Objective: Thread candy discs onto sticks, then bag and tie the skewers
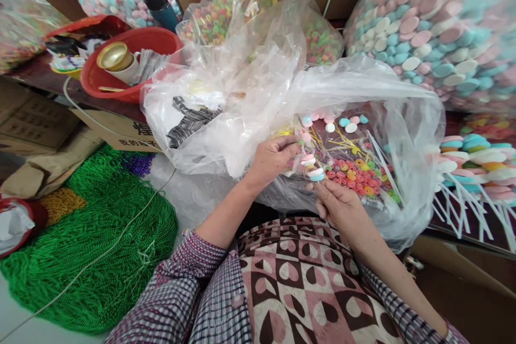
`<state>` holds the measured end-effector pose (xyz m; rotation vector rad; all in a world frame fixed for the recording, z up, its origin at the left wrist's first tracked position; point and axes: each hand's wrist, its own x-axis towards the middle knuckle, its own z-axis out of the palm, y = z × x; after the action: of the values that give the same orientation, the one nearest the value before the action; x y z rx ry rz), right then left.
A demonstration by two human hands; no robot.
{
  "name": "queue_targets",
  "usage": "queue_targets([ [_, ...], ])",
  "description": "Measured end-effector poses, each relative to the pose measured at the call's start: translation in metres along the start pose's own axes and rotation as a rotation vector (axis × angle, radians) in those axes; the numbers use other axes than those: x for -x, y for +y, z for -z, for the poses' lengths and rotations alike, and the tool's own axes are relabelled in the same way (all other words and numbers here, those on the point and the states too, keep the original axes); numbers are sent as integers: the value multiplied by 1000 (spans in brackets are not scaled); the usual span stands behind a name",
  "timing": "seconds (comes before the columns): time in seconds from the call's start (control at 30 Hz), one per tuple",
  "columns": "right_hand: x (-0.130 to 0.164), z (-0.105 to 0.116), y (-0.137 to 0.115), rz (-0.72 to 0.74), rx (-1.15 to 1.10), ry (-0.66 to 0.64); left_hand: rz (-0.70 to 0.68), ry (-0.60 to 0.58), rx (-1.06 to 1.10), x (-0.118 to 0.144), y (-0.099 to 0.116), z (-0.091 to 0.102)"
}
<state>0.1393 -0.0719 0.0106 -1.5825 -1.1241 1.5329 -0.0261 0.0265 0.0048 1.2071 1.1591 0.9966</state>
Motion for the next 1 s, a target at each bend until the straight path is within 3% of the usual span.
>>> queue_targets([
  [0.13,1,-2,-1,11,-25,-3,-48,-65,32,4,0,0],
  [0.3,2,-2,0,34,-40,14,-34,-38,100,6,11,0],
  [0.43,1,0,-3,54,-73,40,86,-163,279,10,19,-4],
  [0.57,-1,-6,-11,38,-174,53,114,-281,273,15,23,-13],
  [0.7,-2,-5,-18,76,-249,95,40,-226,226,13,24,-11],
  [0.8,-1,9,-17,126,-315,223,-85,-48,52,6,23,2],
  [0.87,0,19,-14,149,-352,291,-154,39,-177,2,22,10],
  [1.0,3,25,-10,139,-389,310,-270,-28,-824,-4,18,10],
])
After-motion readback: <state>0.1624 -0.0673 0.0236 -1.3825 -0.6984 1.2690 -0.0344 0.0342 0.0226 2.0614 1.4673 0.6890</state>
